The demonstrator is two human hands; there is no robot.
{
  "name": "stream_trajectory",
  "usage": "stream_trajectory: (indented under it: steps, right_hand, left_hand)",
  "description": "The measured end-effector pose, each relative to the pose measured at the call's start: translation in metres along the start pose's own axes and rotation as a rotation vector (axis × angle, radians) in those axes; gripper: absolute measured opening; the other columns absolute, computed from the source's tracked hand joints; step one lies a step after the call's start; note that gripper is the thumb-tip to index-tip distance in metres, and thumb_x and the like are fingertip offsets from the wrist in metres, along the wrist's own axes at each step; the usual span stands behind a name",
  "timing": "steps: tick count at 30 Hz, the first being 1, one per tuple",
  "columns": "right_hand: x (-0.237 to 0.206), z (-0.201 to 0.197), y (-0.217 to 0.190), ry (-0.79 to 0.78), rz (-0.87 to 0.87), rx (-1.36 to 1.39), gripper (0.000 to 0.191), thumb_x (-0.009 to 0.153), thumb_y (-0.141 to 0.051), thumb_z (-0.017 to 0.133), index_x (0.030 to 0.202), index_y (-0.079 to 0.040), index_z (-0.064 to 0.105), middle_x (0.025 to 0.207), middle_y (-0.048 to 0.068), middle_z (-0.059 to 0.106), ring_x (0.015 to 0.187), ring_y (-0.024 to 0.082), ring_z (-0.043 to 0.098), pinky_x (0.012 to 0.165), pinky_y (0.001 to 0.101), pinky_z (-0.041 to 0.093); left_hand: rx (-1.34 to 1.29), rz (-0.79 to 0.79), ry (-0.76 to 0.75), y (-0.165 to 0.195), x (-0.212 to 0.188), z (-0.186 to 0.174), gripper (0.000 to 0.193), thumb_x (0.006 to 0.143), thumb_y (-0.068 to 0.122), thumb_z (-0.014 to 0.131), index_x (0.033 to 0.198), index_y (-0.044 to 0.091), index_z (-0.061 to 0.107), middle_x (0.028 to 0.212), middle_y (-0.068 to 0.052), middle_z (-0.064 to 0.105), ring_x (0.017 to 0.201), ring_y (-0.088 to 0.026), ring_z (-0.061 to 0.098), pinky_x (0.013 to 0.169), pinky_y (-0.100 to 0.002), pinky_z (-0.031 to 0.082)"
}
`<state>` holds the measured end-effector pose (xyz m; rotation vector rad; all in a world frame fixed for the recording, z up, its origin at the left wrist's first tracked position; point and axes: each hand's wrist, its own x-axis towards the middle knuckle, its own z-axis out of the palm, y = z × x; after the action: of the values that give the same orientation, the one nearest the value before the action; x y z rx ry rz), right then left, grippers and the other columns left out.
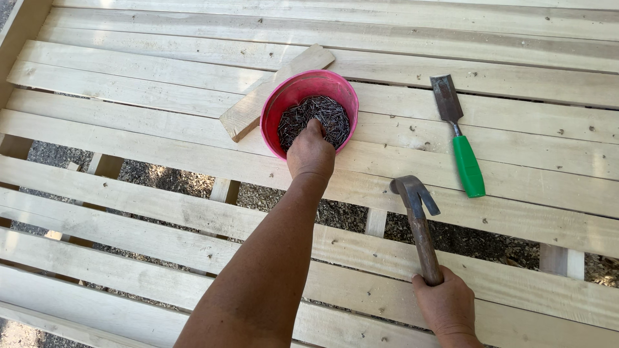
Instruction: The person hammers nails into a slatted wooden frame laid on the ground. They repeatedly take nails by hand from a pink bucket, position a nail on a slat, and drive it in with a claw hammer, working across different slats.
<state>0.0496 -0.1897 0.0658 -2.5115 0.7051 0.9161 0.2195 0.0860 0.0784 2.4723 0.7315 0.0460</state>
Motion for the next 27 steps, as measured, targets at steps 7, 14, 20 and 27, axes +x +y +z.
stream_trajectory:
  steps: [7,14,20,27]
  right_hand:
    - [0.0017,0.0019,0.0016,0.023,-0.006,0.033,0.033,0.088,-0.037,0.074,0.111,-0.013,0.076,0.077,0.008,0.078,0.079,0.024,0.077,0.085,0.0406,0.060]
    - [0.0027,0.0032,0.0030,0.017,-0.014,0.014,0.031,0.090,-0.037,0.073,0.106,-0.011,0.078,0.076,0.009,0.079,0.078,0.025,0.078,0.085,0.0406,0.061]
    - [0.0012,0.0012,0.0003,-0.014,0.002,0.005,0.031,0.092,-0.038,0.071,0.106,-0.010,0.077,0.077,0.008,0.075,0.076,0.024,0.079,0.083,0.0400,0.062]
    - [-0.0002,0.0003,-0.0004,0.011,-0.013,0.011,0.033,0.090,-0.038,0.073,0.108,-0.011,0.078,0.077,0.009,0.078,0.078,0.024,0.078,0.085,0.0402,0.061]
  left_hand:
    - [-0.001,0.000,0.009,-0.0006,0.0006,0.0002,0.020,0.089,0.009,0.052,0.103,0.014,0.065,0.104,-0.013,0.075,0.100,-0.037,0.071,0.087,-0.050,0.054]
    - [-0.006,0.002,0.009,-0.0006,0.0006,0.0006,0.020,0.088,0.008,0.053,0.103,0.014,0.065,0.104,-0.013,0.075,0.099,-0.037,0.071,0.087,-0.050,0.054]
    - [0.006,-0.004,-0.001,0.0011,-0.0001,-0.0019,0.020,0.089,0.007,0.052,0.103,0.013,0.065,0.105,-0.013,0.075,0.100,-0.036,0.071,0.088,-0.050,0.055]
    - [-0.011,-0.009,-0.002,0.0023,-0.0014,-0.0035,0.021,0.088,0.007,0.052,0.104,0.013,0.065,0.105,-0.013,0.075,0.099,-0.036,0.071,0.087,-0.050,0.054]
